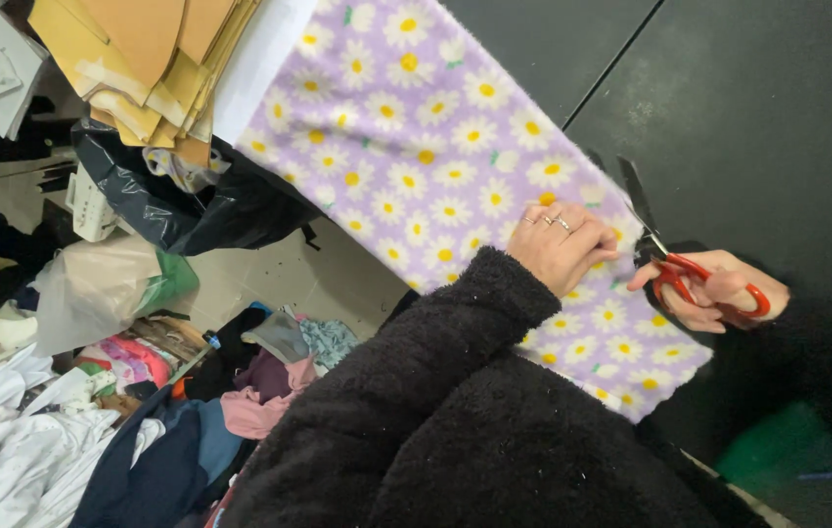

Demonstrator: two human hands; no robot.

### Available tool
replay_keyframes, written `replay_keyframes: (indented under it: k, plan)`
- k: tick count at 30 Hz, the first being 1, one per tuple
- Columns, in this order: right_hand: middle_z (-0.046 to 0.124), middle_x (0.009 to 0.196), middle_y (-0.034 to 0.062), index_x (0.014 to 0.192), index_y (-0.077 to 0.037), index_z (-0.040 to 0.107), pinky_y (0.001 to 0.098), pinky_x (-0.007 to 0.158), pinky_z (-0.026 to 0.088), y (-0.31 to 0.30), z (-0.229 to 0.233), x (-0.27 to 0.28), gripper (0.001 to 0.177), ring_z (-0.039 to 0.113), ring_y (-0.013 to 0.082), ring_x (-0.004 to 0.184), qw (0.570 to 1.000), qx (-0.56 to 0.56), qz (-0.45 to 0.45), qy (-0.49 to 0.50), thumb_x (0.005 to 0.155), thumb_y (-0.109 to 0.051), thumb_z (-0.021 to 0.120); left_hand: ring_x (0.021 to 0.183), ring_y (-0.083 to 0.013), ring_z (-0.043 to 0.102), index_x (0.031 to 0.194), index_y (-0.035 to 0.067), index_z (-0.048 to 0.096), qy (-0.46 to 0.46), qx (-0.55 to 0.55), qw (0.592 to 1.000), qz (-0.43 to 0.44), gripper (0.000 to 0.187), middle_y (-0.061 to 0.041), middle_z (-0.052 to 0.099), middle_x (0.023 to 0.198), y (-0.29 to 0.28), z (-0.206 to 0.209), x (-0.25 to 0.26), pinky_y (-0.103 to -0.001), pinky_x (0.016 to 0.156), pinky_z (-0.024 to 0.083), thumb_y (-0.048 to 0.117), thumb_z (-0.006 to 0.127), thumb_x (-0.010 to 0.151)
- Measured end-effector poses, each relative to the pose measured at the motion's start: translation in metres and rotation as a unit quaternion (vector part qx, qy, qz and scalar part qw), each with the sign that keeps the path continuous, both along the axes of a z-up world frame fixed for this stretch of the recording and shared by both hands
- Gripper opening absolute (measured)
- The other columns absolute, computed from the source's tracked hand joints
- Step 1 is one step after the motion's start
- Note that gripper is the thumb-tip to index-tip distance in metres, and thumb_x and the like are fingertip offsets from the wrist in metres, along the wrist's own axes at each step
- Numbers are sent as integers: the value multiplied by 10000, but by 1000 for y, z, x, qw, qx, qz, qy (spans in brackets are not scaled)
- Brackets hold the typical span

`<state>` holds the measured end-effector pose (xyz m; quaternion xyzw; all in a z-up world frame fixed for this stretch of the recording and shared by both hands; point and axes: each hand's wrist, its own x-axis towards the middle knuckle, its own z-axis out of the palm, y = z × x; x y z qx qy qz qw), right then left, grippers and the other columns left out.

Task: The recorder is using paper patterns to mark and cut out pieces of floral-patterned fabric using an electric rotary cutter and scissors.

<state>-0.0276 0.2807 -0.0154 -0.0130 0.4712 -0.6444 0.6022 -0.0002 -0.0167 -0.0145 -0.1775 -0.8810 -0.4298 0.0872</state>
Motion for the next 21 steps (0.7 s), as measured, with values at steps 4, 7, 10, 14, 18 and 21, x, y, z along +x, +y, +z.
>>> replay_keyframes:
  k: [4,7,10,14,18,21]
  plan:
    - [496,604,10,1357,149,521,287,445,362,-34,23,-19,1103,420,115,453,1000,-19,12,-19,783,-788,622,967,-184,609,956,192,636,-11,5,1000,-11,173,36,620,968,-1,0,1,-394,901,407,308,762,934]
    - [481,641,-11,1362,162,514,268,465,367,-39,18,-19,1117,413,101,499,999,-45,-19,-6,807,-801,630,972,-177,614,951,206,635,-12,-1,1000,-7,158,43,624,969,-2,-1,2,-399,929,418,321,740,928]
    - [466,589,10,1261,168,550,254,390,297,-35,14,-16,1038,354,86,410,999,29,-23,-12,787,-750,652,983,-183,620,961,203,638,-10,-2,1000,-5,168,36,628,977,-1,-4,2,-397,920,420,341,729,930]
    - [416,489,61,1171,153,597,297,328,240,-29,16,-19,959,301,137,332,985,173,5,3,724,-689,703,977,-199,621,955,199,641,2,-7,1000,-4,183,20,623,979,0,-6,2,-404,894,421,355,732,925]
    - [453,601,7,1199,114,577,294,414,351,-33,12,-39,974,418,131,436,998,20,44,-31,764,-752,670,981,-207,616,938,197,640,-11,-16,1000,-11,175,9,605,977,-2,-5,1,-406,906,441,344,733,915]
    - [482,632,26,1183,120,582,287,447,340,-45,17,-45,1019,421,127,476,999,40,14,-10,757,-805,637,970,-213,614,928,189,641,-44,8,999,-29,185,-2,595,966,-6,-2,-2,-402,891,448,343,735,884]
